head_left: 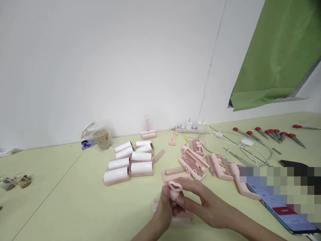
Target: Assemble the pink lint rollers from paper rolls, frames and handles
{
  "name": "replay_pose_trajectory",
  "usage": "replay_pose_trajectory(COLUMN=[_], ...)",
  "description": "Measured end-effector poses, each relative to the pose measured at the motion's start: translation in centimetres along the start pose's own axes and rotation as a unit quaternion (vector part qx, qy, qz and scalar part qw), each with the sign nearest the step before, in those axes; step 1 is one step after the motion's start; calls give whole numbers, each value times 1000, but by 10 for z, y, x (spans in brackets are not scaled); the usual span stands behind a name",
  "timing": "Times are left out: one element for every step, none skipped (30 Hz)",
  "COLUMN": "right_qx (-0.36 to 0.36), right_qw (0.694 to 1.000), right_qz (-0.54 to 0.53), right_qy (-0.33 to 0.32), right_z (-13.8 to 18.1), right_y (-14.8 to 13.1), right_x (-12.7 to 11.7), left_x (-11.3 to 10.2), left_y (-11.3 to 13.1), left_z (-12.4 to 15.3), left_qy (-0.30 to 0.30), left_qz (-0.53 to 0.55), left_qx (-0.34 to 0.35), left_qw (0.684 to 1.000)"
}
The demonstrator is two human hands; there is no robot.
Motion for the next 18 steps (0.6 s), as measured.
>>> replay_pose_trajectory(right_qx=[4,6,6,8,16,28,42,56,63,62,54,38,17,-5,-23,-36,-41,-39], right_qw=[1000,1000,1000,999,998,997,995,994,994,995,997,998,999,998,997,996,995,996], right_qz=[-4,-7,-15,-31,-53,-74,-91,-97,-90,-71,-46,-20,5,26,39,42,39,30], right_qy=[-2,0,2,3,-1,-5,-6,-1,9,22,35,44,49,54,61,69,76,80], right_z=[0,-1,-1,-3,-4,-7,-9,-11,-14,-15,-17,-18,-18,-18,-18,-17,-16,-15], right_y=[1,3,5,8,11,15,20,23,26,26,25,22,19,15,12,10,10,11], right_x=[0,-1,-1,-1,0,2,5,7,8,8,8,8,9,9,9,9,9,9], left_x=[0,0,1,2,2,3,3,3,3,3,3,3,3,4,4,5,4,2], left_y=[-1,-1,0,1,3,4,5,5,4,4,6,8,11,14,16,16,14,10], left_z=[0,1,1,0,0,0,0,0,0,0,0,1,2,3,3,4,4,4], left_qy=[-2,-8,-16,-22,-28,-34,-36,-37,-38,-37,-38,-37,-40,-48,-56,-62,-65,-64], left_qz=[-4,-6,-3,3,12,20,29,36,43,48,51,50,45,36,30,25,23,23], left_qx=[2,6,12,14,15,11,3,-8,-20,-29,-28,-14,8,30,50,63,66,63], left_qw=[1000,1000,1000,1000,999,999,999,999,998,998,998,998,998,998,997,996,995,996])
Point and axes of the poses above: each hand's wrist, its own z-axis away from the middle knuckle, its own x-axis out of the palm, y = z × x, the point moved 6 cm from there along -z, towards the middle knuckle, and after that the axes turned 7 degrees about -z, right-handed, at the moved point
